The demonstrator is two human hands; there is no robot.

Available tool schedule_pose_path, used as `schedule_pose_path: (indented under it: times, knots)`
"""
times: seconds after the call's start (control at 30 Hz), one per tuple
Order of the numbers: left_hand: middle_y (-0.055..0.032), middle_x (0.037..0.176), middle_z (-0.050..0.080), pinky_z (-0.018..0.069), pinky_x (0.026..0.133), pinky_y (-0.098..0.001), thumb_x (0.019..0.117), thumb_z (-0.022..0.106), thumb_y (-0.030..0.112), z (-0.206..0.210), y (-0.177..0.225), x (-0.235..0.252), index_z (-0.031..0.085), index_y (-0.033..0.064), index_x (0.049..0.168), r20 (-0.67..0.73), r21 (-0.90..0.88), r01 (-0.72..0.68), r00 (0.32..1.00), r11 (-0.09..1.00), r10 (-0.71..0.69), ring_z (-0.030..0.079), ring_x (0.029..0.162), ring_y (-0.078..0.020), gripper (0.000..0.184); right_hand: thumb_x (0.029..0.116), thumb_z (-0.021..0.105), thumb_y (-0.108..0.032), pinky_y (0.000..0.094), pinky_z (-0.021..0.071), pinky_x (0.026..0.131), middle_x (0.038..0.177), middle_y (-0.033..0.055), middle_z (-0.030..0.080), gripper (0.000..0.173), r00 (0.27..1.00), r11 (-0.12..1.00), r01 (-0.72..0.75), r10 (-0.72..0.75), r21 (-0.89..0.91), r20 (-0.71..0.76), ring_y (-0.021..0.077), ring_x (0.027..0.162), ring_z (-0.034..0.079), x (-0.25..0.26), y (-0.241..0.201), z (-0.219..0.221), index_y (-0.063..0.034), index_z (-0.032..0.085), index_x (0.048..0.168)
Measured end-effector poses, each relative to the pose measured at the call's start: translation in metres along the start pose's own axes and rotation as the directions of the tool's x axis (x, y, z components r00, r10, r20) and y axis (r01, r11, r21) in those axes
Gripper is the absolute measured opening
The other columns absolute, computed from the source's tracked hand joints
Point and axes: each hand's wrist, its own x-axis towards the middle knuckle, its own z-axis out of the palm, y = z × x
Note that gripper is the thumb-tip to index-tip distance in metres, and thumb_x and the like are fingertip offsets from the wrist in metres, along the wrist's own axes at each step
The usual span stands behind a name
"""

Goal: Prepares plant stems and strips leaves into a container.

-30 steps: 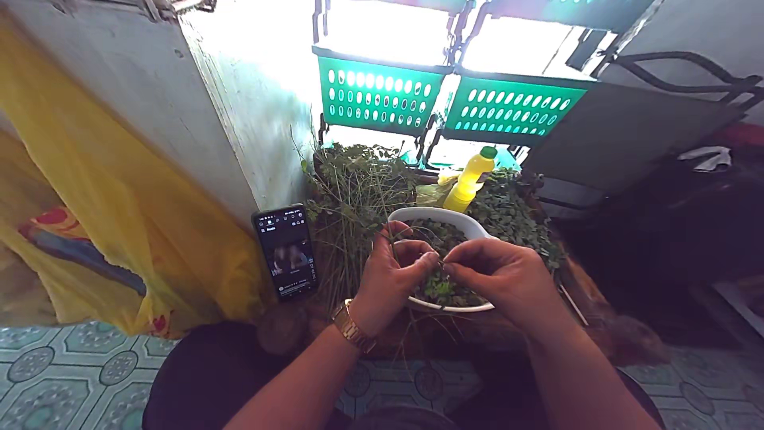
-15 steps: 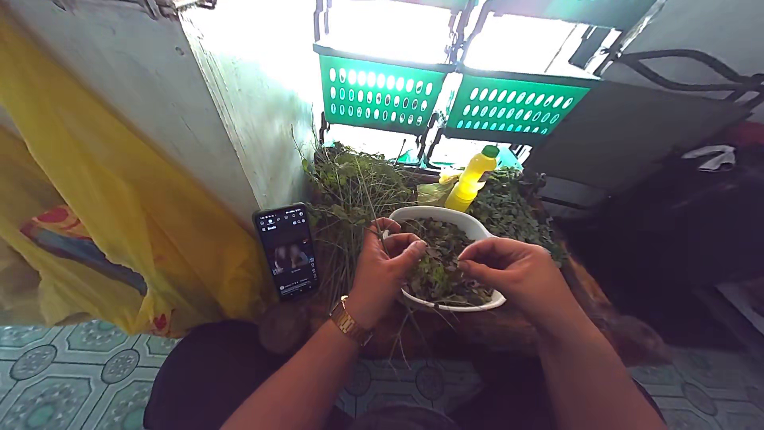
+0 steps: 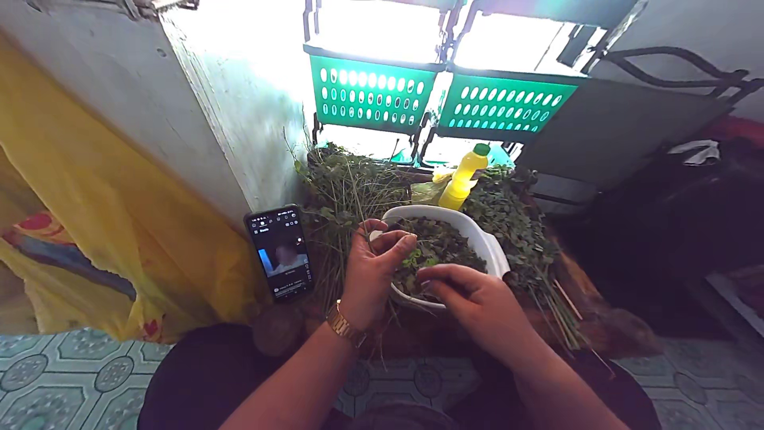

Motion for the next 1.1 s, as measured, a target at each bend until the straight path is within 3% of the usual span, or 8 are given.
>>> schedule_pose_path:
  times: [0.1,0.2,0.37,0.53,0.63,0.8,1.0,1.1]
  knots:
    - [-0.0007,0.109,0.071,0.0571,0.084,-0.0281,0.0966,0.071,0.013,0.002,0.0,-0.001,0.044,0.0185,0.129,0.006,-0.087,0.038,0.999,0.996,-0.037,0.07,0.093,-0.0094,0.043,0.1031,0.061,-0.025,0.0271,0.0593,0.086,0.115,-0.0054,0.074,0.025,0.985,0.982,-0.146,0.155,0.118,-0.073,0.0039,0.098,0.07,0.004,-0.006,0.002,-0.0158,0.072,0.123]
    - [-0.0016,0.11,0.071,0.0574,0.083,-0.0289,0.0962,0.072,0.013,0.005,-0.001,-0.002,0.046,0.0179,0.129,0.018,-0.148,0.066,0.998,0.987,-0.064,0.07,0.093,-0.0106,0.042,0.1004,0.066,-0.025,0.0283,0.06,0.088,0.118,-0.0012,0.073,0.029,0.97,0.92,-0.16,0.213,0.357,-0.116,0.0089,0.103,0.071,0.008,-0.009,0.009,-0.0126,0.07,0.126]
    - [-0.0025,0.107,0.07,0.0575,0.087,-0.0289,0.0972,0.068,0.005,0.011,-0.009,-0.005,0.047,0.0163,0.125,0.047,-0.253,0.037,0.999,0.967,-0.026,0.07,0.093,-0.0112,0.036,0.0953,0.071,-0.009,0.0289,0.0604,0.081,0.104,0.0083,0.074,0.019,0.937,0.569,-0.16,0.344,0.807,-0.057,0.0144,0.09,0.071,0.017,-0.013,0.026,-0.0044,0.072,0.113]
    - [-0.0028,0.105,0.069,0.0578,0.081,-0.0273,0.0956,0.07,0.005,0.009,-0.012,-0.005,0.051,0.0167,0.122,0.037,-0.276,0.002,0.999,0.961,0.009,0.069,0.089,-0.0109,0.035,0.0934,0.07,-0.001,0.0298,0.0626,0.073,0.096,0.0116,0.074,0.013,0.919,0.415,-0.087,0.384,0.906,-0.087,0.0153,0.079,0.072,0.021,-0.014,0.033,-0.0029,0.073,0.106]
    - [-0.0026,0.104,0.069,0.0571,0.083,-0.0278,0.0956,0.071,0.008,0.01,-0.015,-0.004,0.05,0.0164,0.122,0.033,-0.284,0.003,0.999,0.959,0.007,0.068,0.091,-0.011,0.035,0.0926,0.071,0.0,0.0291,0.0627,0.069,0.093,0.0127,0.075,0.014,0.917,0.428,-0.074,0.385,0.901,-0.108,0.0149,0.075,0.072,0.021,-0.013,0.032,-0.0017,0.074,0.106]
    - [-0.0123,0.106,0.073,0.0581,0.087,-0.0347,0.0935,0.071,0.001,0.012,-0.014,0.001,0.046,0.0092,0.133,0.012,-0.274,0.025,1.0,0.961,-0.023,0.072,0.095,-0.0201,0.048,0.0872,0.073,0.006,0.0329,0.0638,0.071,0.089,0.0168,0.075,0.01,0.91,0.471,-0.041,0.382,0.881,-0.162,0.0189,0.074,0.073,0.024,-0.013,0.028,0.0048,0.074,0.098]
    - [-0.0092,0.099,0.074,0.0576,0.08,-0.0283,0.0923,0.073,0.002,0.012,-0.01,-0.002,0.046,0.0107,0.134,0.008,-0.203,0.038,0.999,0.978,-0.037,0.072,0.088,-0.0149,0.05,0.0879,0.073,0.005,0.0319,0.0641,0.071,0.091,0.0126,0.075,0.018,0.923,0.579,-0.052,0.339,0.814,-0.182,0.0174,0.075,0.073,0.021,-0.013,0.022,0.0003,0.073,0.105]
    - [-0.0078,0.099,0.075,0.0564,0.077,-0.0256,0.0927,0.073,0.004,0.011,-0.007,-0.002,0.048,0.0113,0.134,0.024,-0.169,0.051,0.999,0.984,-0.048,0.071,0.086,-0.0124,0.049,0.087,0.074,0.005,0.0311,0.0642,0.069,0.09,0.0125,0.075,0.017,0.919,0.593,-0.073,0.352,0.802,-0.176,0.0167,0.072,0.073,0.021,-0.013,0.019,0.0003,0.074,0.103]
